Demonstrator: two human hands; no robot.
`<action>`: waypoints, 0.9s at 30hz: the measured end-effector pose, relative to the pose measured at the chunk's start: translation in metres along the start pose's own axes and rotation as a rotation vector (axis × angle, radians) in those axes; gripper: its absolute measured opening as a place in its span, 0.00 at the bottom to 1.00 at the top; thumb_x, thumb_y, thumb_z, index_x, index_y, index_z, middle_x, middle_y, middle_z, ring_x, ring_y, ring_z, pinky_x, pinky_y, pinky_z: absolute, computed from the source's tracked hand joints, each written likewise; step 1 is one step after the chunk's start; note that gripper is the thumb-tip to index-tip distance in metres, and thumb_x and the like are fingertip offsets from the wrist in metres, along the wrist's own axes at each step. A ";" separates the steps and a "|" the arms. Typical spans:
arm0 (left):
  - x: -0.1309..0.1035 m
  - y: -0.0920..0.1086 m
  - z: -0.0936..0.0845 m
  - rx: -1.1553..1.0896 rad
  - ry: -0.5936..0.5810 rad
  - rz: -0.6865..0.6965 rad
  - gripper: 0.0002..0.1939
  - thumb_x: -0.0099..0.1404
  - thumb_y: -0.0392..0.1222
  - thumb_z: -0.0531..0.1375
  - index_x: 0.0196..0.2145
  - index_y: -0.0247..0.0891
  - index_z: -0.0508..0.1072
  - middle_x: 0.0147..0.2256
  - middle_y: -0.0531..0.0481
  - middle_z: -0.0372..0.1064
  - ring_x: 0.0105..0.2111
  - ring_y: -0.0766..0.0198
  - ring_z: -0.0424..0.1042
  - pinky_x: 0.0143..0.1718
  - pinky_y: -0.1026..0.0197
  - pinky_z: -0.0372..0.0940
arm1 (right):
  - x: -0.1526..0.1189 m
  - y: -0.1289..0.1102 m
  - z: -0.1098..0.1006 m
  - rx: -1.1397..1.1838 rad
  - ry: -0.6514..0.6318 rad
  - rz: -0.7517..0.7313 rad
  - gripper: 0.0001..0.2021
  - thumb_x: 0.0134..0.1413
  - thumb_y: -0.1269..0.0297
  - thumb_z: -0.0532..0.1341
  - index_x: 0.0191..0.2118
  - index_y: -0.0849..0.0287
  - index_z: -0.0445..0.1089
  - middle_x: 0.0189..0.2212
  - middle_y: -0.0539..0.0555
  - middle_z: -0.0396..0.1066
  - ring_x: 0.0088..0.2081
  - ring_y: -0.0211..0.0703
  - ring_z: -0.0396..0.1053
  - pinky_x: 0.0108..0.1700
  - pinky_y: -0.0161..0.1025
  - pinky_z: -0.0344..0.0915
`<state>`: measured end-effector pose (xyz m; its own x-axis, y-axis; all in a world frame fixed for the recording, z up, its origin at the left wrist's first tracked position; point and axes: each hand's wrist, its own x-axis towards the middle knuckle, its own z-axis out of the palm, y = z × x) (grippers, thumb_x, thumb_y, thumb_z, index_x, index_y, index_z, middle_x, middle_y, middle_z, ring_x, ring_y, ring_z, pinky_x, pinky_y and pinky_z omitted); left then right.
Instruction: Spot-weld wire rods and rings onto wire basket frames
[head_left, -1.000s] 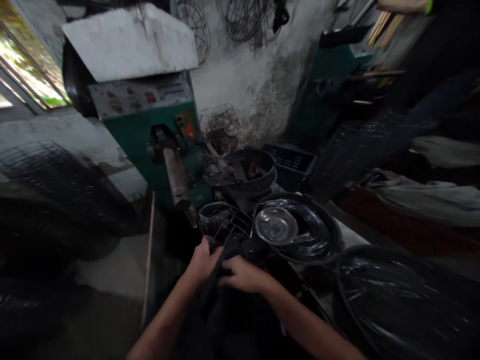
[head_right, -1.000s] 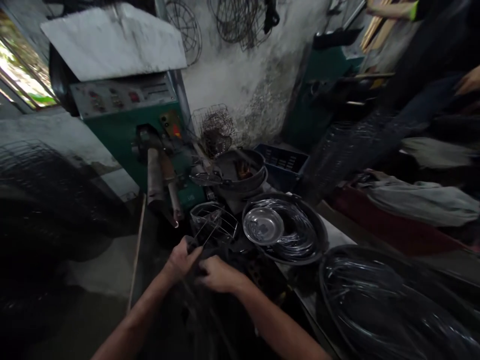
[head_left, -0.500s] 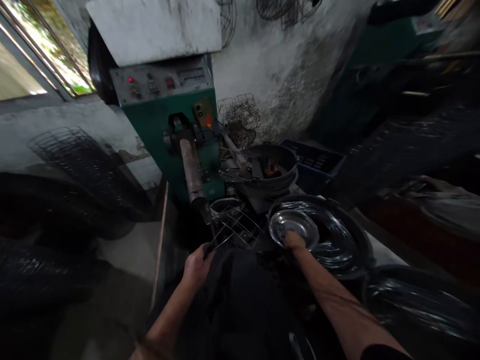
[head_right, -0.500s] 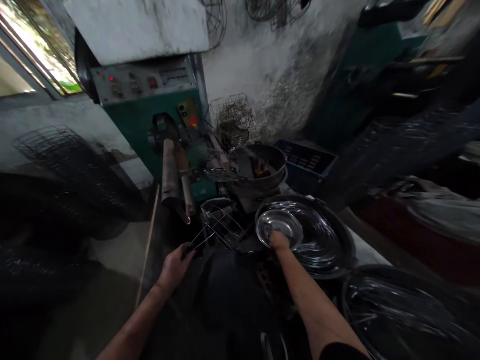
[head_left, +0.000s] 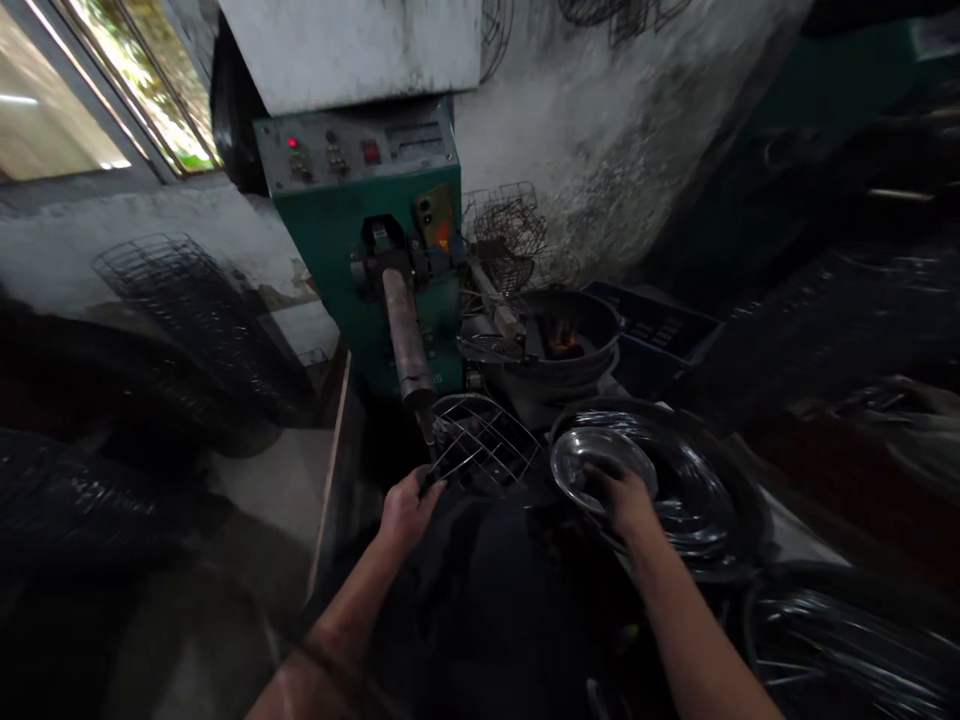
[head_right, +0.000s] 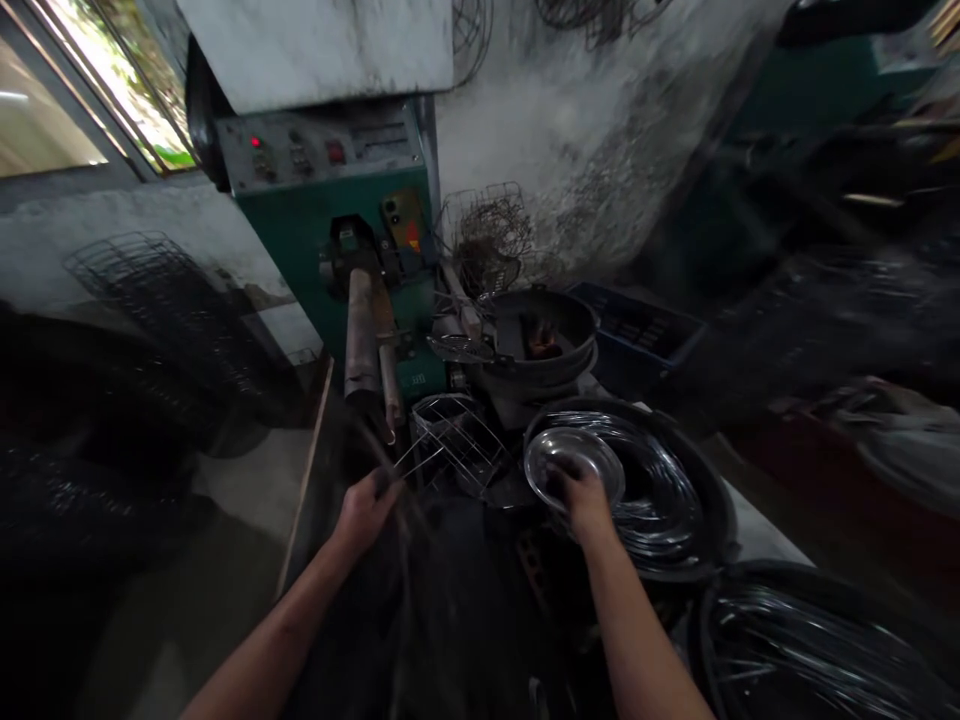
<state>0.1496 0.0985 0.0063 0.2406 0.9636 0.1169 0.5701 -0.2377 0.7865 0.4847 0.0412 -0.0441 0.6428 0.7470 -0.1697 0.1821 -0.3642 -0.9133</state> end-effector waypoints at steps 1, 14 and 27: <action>0.001 -0.001 0.000 0.009 -0.002 -0.001 0.14 0.62 0.48 0.57 0.41 0.38 0.73 0.37 0.46 0.76 0.38 0.58 0.74 0.43 0.58 0.67 | -0.019 -0.005 0.002 0.144 -0.098 0.041 0.14 0.47 0.57 0.62 0.38 0.58 0.71 0.32 0.57 0.75 0.32 0.48 0.73 0.35 0.44 0.69; -0.001 0.007 -0.011 0.097 -0.004 0.080 0.10 0.64 0.47 0.56 0.33 0.37 0.69 0.29 0.49 0.72 0.31 0.63 0.71 0.36 0.63 0.64 | -0.106 -0.031 0.002 -0.241 -0.301 -0.312 0.12 0.47 0.53 0.57 0.29 0.57 0.69 0.29 0.57 0.74 0.33 0.50 0.71 0.39 0.45 0.66; 0.003 0.011 -0.019 0.111 -0.012 0.139 0.08 0.63 0.43 0.57 0.30 0.36 0.71 0.28 0.49 0.72 0.30 0.64 0.71 0.33 0.65 0.64 | -0.112 -0.118 0.138 0.486 -0.582 0.044 0.16 0.39 0.51 0.65 0.26 0.59 0.65 0.16 0.48 0.69 0.13 0.34 0.58 0.14 0.33 0.56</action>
<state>0.1419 0.1010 0.0269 0.3319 0.9192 0.2122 0.6140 -0.3812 0.6911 0.2885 0.0770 0.0314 0.1212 0.9594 -0.2547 -0.2697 -0.2151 -0.9386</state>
